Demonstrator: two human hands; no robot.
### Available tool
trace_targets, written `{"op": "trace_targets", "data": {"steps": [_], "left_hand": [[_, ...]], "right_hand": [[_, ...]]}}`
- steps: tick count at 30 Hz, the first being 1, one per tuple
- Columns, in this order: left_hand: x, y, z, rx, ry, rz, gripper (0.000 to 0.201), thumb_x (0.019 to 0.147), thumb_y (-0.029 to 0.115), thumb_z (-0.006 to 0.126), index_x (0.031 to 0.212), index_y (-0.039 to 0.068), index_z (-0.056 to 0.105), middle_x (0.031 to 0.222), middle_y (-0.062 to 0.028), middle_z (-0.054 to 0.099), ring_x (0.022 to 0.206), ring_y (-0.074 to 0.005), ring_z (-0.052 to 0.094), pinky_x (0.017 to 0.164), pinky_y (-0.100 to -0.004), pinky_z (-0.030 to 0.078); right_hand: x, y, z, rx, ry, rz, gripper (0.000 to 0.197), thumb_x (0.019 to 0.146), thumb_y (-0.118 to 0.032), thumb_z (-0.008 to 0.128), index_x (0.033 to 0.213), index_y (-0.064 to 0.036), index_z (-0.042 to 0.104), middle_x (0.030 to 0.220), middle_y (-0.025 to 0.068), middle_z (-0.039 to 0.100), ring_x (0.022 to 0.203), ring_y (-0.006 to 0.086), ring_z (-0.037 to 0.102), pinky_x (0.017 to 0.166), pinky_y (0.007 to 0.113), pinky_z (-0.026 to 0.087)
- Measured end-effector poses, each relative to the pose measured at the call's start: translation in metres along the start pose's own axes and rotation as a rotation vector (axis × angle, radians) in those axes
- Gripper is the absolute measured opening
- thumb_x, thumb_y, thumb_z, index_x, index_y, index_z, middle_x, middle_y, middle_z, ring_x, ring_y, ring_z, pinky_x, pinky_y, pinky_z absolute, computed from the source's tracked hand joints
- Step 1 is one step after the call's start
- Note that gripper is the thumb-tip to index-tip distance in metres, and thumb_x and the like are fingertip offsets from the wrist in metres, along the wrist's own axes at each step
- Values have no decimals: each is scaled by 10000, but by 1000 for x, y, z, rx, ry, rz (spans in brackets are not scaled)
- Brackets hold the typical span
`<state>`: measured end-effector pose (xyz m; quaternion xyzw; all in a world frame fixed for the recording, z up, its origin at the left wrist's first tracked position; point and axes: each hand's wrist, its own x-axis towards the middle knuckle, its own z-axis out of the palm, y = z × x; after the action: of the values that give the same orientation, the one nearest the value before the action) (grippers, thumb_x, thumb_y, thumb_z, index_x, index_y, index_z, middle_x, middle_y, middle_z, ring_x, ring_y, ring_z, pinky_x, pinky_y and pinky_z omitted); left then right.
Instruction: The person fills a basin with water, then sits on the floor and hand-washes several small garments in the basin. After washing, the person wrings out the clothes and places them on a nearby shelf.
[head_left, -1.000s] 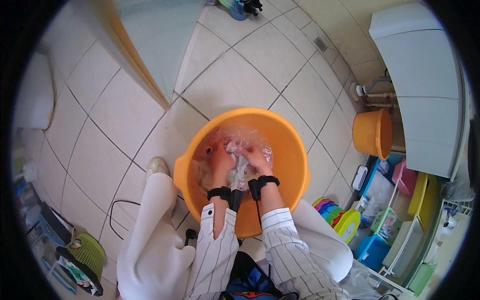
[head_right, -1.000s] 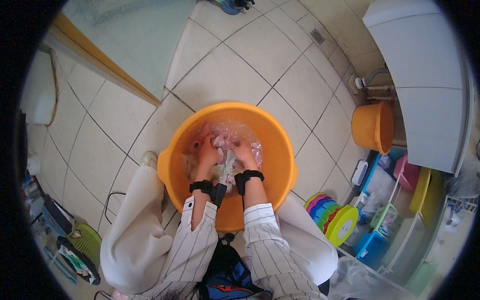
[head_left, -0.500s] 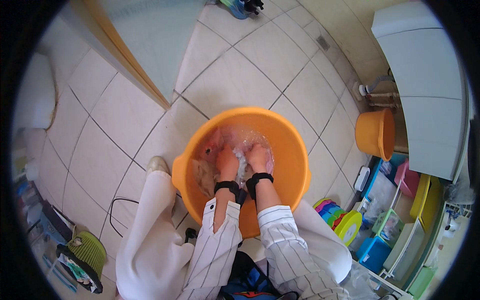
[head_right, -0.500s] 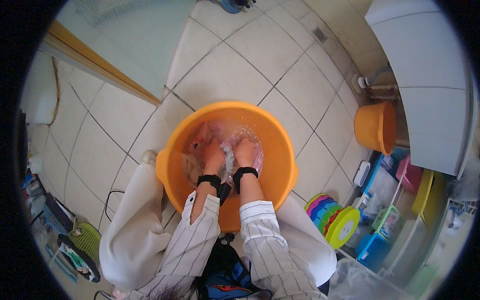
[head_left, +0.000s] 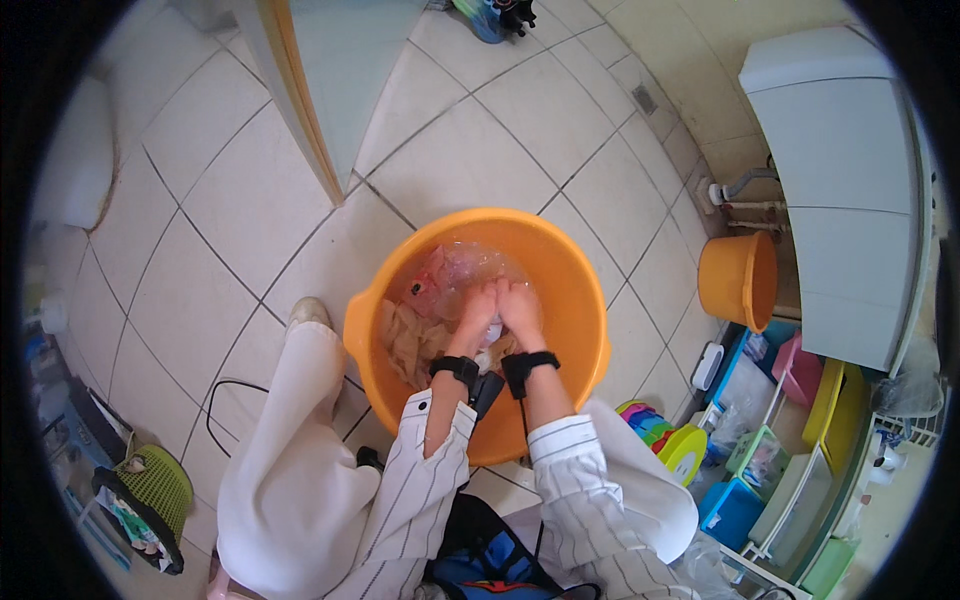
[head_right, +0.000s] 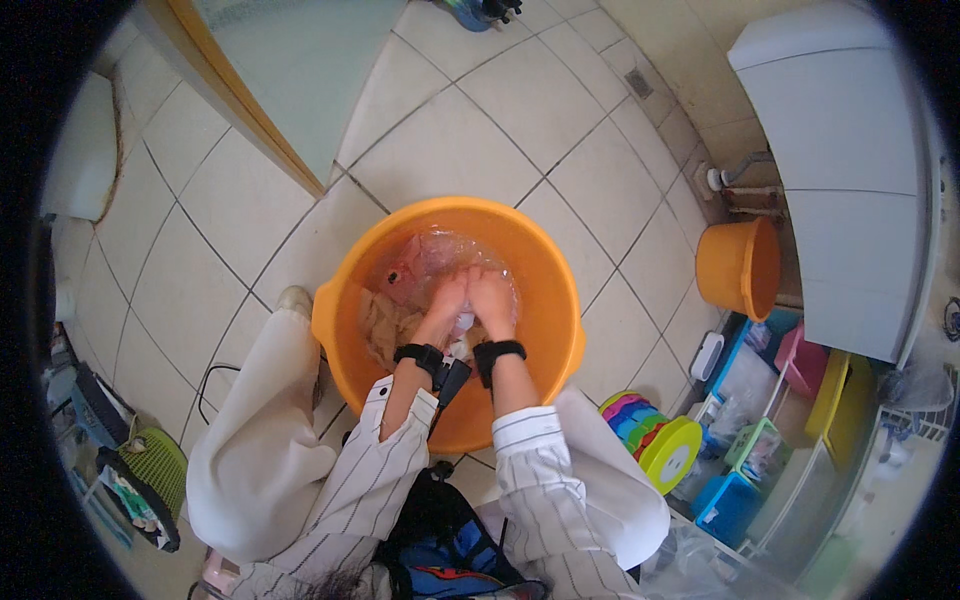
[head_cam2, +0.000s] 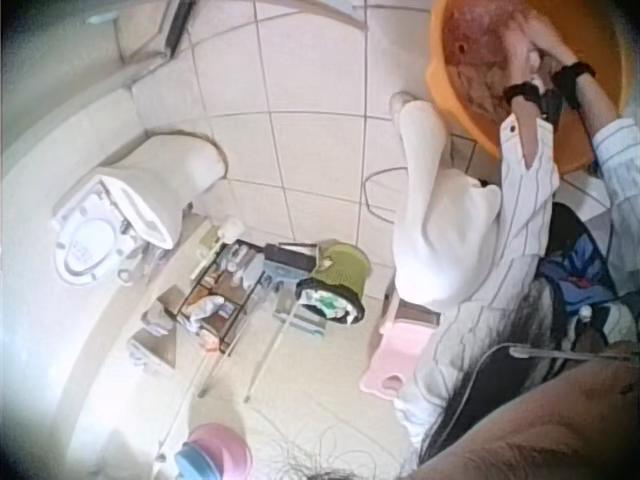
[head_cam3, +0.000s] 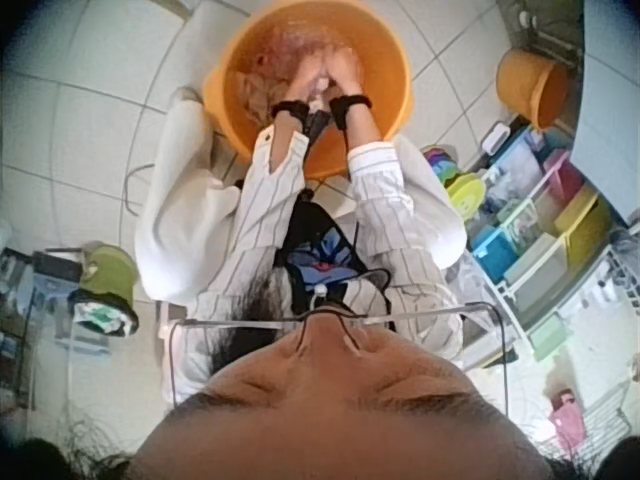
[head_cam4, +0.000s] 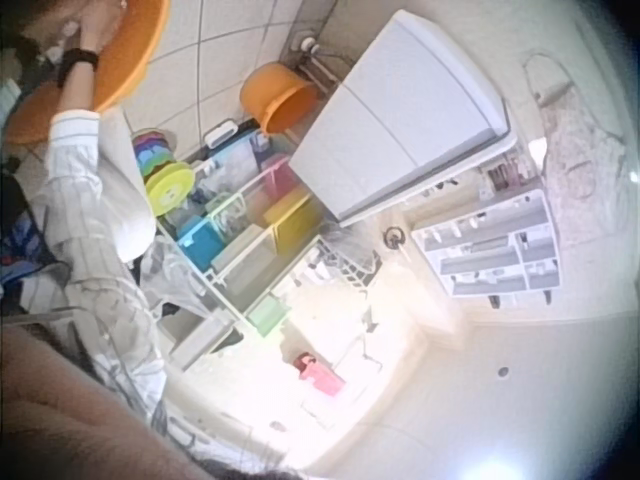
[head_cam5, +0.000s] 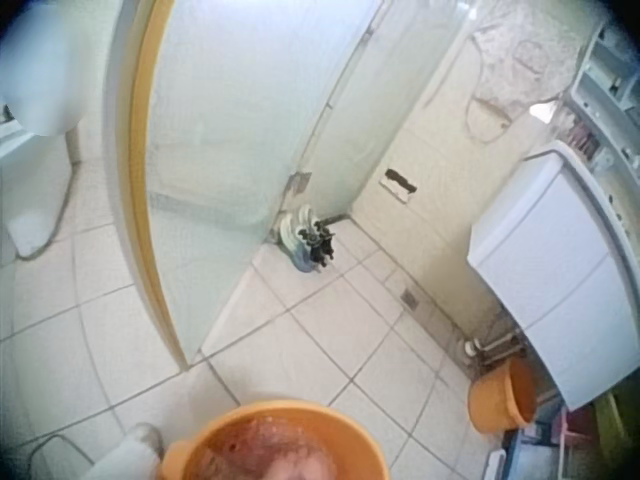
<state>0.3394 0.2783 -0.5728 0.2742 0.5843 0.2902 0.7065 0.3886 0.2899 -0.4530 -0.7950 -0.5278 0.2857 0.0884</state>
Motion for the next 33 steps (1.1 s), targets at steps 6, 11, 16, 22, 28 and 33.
{"op": "trace_targets", "data": {"steps": [6, 11, 16, 22, 28, 33], "left_hand": [[-11, 3, -19, -252, -41, -71, 245, 913, 237, 483, 937, 56, 646, 895, -20, 638, 762, -152, 583, 606, -286, 485], [-30, 33, -29, 298, 233, 116, 238, 844, 214, 554, 962, 8, 568, 962, -238, 596, 904, -392, 567, 733, -462, 461], [-31, 8, -38, 766, 293, 172, 397, 807, 225, 602, 1131, 10, 517, 1133, -268, 565, 1090, -406, 517, 914, -443, 421], [-2, -7, -16, -531, 77, -280, 355, 905, 299, 533, 1166, 59, 560, 1056, -60, 603, 923, -175, 568, 794, -314, 472], [-10, 23, 0, -381, -9, -15, 263, 914, 266, 510, 1026, 57, 623, 910, -17, 615, 772, -132, 564, 625, -309, 465], [-24, 36, -22, -448, -103, -245, 149, 908, 145, 478, 852, 44, 572, 717, -13, 562, 629, -129, 522, 567, -281, 442]], "right_hand": [[0, 7, 11, -169, -4, 48, 538, 930, -409, 390, 805, 31, 673, 796, 304, 614, 807, 490, 594, 782, 518, 462], [22, 30, 30, -46, -16, -101, 415, 922, -324, 468, 967, 54, 634, 974, 318, 604, 931, 431, 603, 799, 485, 484], [23, 41, 58, -129, -43, 33, 321, 878, -220, 492, 936, 63, 630, 994, 301, 613, 965, 447, 586, 805, 480, 475], [8, 12, 28, 312, -145, -24, 448, 934, -349, 454, 923, 57, 642, 959, 306, 618, 926, 445, 596, 785, 486, 469], [13, -17, -18, 120, -219, 278, 600, 935, -497, 370, 908, 26, 662, 922, 309, 614, 923, 440, 600, 796, 487, 469], [11, 10, 8, 31, -249, 42, 443, 925, -368, 440, 923, 24, 647, 926, 305, 615, 914, 440, 597, 799, 487, 458]]}}
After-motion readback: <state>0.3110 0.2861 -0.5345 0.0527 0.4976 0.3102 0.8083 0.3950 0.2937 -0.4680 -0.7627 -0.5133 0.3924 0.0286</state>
